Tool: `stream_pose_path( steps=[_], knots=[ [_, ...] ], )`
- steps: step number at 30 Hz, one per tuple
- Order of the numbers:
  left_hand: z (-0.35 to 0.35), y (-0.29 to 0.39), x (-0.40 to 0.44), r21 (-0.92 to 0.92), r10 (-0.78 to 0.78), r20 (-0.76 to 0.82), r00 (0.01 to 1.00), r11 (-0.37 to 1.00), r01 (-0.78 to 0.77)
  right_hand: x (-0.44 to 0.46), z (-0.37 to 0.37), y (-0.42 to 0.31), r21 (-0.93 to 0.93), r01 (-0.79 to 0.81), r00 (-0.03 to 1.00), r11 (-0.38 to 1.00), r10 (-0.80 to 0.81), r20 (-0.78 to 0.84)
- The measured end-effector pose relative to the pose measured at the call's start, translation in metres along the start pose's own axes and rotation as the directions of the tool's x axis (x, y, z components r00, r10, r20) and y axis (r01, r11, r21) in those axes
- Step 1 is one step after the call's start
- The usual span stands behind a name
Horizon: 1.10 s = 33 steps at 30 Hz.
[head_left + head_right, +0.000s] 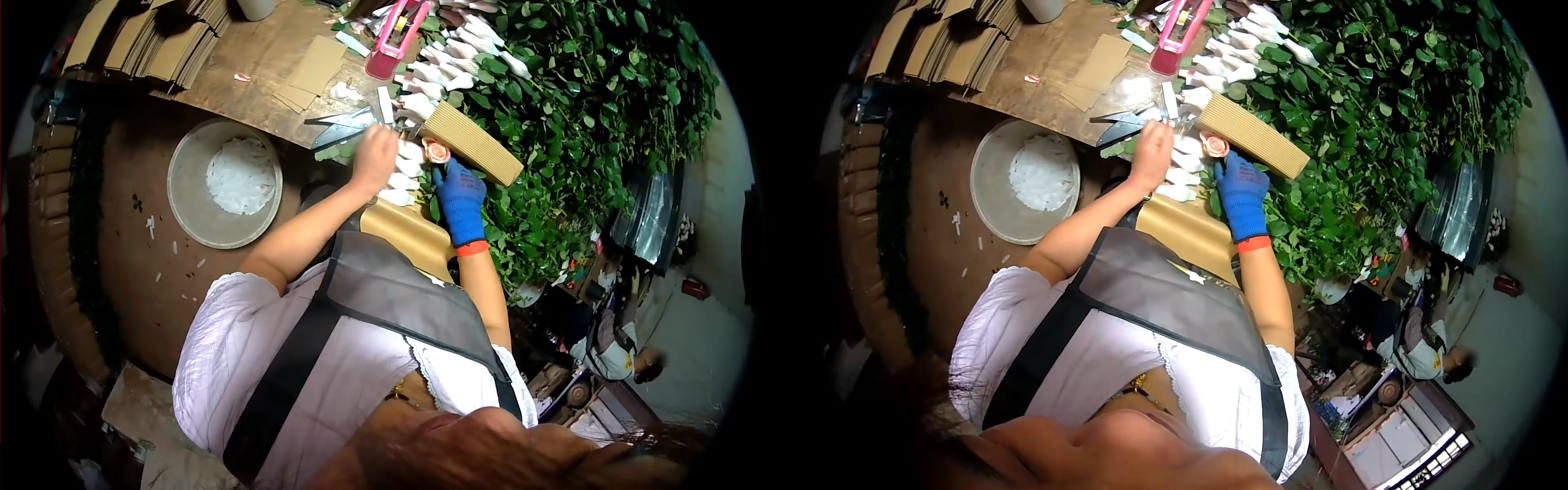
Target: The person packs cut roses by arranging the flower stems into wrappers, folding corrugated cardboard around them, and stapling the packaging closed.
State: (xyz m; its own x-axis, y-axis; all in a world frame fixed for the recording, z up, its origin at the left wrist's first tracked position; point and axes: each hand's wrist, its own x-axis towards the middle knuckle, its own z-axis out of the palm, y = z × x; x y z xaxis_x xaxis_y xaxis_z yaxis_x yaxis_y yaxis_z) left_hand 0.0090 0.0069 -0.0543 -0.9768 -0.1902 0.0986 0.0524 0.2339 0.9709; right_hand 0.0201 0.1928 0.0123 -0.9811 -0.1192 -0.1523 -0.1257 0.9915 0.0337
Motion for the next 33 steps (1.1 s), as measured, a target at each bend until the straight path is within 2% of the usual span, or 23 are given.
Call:
stream_pose_path(
  steps=[1, 2, 4, 5, 6, 7, 8, 10, 11, 13, 15, 17, 20, 21, 22, 24, 25, 26, 28, 29, 32, 33],
  knots=[
    [-0.008, -0.002, 0.007, -0.007, 0.038, -0.105, 0.994, 0.999, -0.039, 0.0, 0.001, 0.002, 0.017, -0.006, 1.0, 1.0, 0.007, -0.005],
    [-0.02, -0.006, 0.016, 0.064, 0.112, -0.182, 0.977, 0.993, -0.102, -0.002, 0.001, 0.003, 0.034, -0.015, 1.0, 0.999, 0.015, -0.011],
    [-0.044, 0.017, 0.026, -0.128, 0.047, -0.122, 0.991, 0.99, -0.062, -0.01, -0.012, 0.006, 0.077, -0.01, 1.0, 0.997, 0.012, -0.016],
    [-0.057, 0.016, 0.024, -0.153, -0.213, 0.119, 0.97, 0.961, 0.229, -0.019, -0.025, 0.006, 0.112, -0.001, 0.999, 0.994, 0.005, -0.036],
    [-0.059, 0.0, 0.019, -0.306, -0.247, 0.259, 0.934, 0.896, 0.322, -0.027, -0.039, 0.005, 0.148, 0.012, 0.998, 0.989, -0.004, -0.055],
    [-0.059, -0.002, 0.017, -0.129, -0.198, 0.255, 0.946, 0.963, 0.236, -0.031, -0.053, 0.001, 0.165, -0.023, 1.0, 0.986, 0.025, -0.011],
    [-0.059, -0.003, 0.014, 0.056, -0.152, 0.263, 0.953, 0.988, 0.142, -0.031, -0.051, 0.0, 0.172, 0.017, 1.0, 0.985, -0.015, -0.01],
    [-0.055, 0.022, 0.009, 0.187, -0.255, 0.373, 0.892, 0.962, 0.197, -0.036, -0.047, -0.001, 0.186, 0.087, 0.996, 0.979, -0.087, -0.009],
    [-0.049, 0.021, 0.007, 0.226, -0.202, 0.425, 0.882, 0.968, 0.112, -0.03, -0.042, -0.003, 0.109, 0.055, 0.991, 0.993, -0.068, 0.117],
    [-0.038, 0.017, 0.004, 0.277, -0.108, 0.5, 0.859, 0.96, -0.04, -0.018, -0.017, -0.002, 0.049, 0.064, 0.982, 0.997, -0.071, 0.176],
    [-0.032, 0.016, -0.001, 0.225, -0.033, 0.419, 0.907, 0.972, -0.068, -0.014, -0.01, -0.001, 0.02, 0.053, 0.969, 0.998, -0.056, 0.24],
    [-0.032, 0.019, -0.007, 0.166, -0.002, 0.342, 0.94, 0.984, -0.058, -0.014, -0.002, 0.0, 0.018, 0.029, 0.971, 0.999, -0.033, 0.236],
    [-0.024, -0.018, -0.01, 0.154, -0.01, 0.078, 0.997, 0.988, -0.002, -0.015, 0.001, 0.005, 0.003, 0.018, 0.973, 1.0, -0.018, 0.231],
    [-0.038, -0.005, -0.001, -0.1, -0.144, -0.014, 0.989, 0.985, 0.142, -0.017, 0.001, 0.006, -0.001, 0.015, 0.973, 1.0, -0.015, 0.232],
    [-0.051, -0.002, 0.007, -0.138, -0.167, -0.02, 0.986, 0.977, 0.163, -0.022, -0.006, 0.005, 0.057, 0.012, 0.98, 0.998, -0.024, 0.2],
    [-0.071, 0.002, 0.012, -0.07, -0.23, 0.17, 0.958, 0.967, 0.244, -0.032, -0.028, 0.008, 0.17, 0.03, 0.991, 0.985, -0.052, 0.126],
    [-0.079, 0.005, 0.012, 0.054, -0.265, 0.322, 0.909, 0.964, 0.262, -0.035, -0.032, 0.009, 0.16, 0.049, 0.994, 0.986, -0.064, 0.09],
    [-0.08, 0.012, 0.007, 0.215, -0.258, 0.374, 0.891, 0.958, 0.187, -0.034, -0.038, 0.008, 0.167, 0.064, 0.985, 0.984, -0.089, 0.148],
    [-0.075, 0.027, 0.003, 0.311, -0.312, 0.561, 0.767, 0.938, 0.155, -0.03, -0.055, -0.001, 0.183, 0.089, 0.956, 0.979, -0.136, 0.259],
    [-0.064, 0.019, -0.005, 0.285, -0.199, 0.57, 0.797, 0.958, 0.036, -0.029, -0.052, -0.005, 0.117, 0.15, 0.939, 0.982, -0.178, 0.293],
    [-0.052, 0.025, -0.005, 0.289, -0.235, 0.652, 0.721, 0.956, 0.05, -0.026, -0.017, 0.0, 0.062, 0.186, 0.929, 0.981, -0.196, 0.314],
    [-0.052, 0.025, -0.006, 0.291, -0.244, 0.604, 0.758, 0.954, 0.074, -0.026, -0.017, 0.0, 0.061, 0.171, 0.917, 0.983, -0.181, 0.354]
  ],
)
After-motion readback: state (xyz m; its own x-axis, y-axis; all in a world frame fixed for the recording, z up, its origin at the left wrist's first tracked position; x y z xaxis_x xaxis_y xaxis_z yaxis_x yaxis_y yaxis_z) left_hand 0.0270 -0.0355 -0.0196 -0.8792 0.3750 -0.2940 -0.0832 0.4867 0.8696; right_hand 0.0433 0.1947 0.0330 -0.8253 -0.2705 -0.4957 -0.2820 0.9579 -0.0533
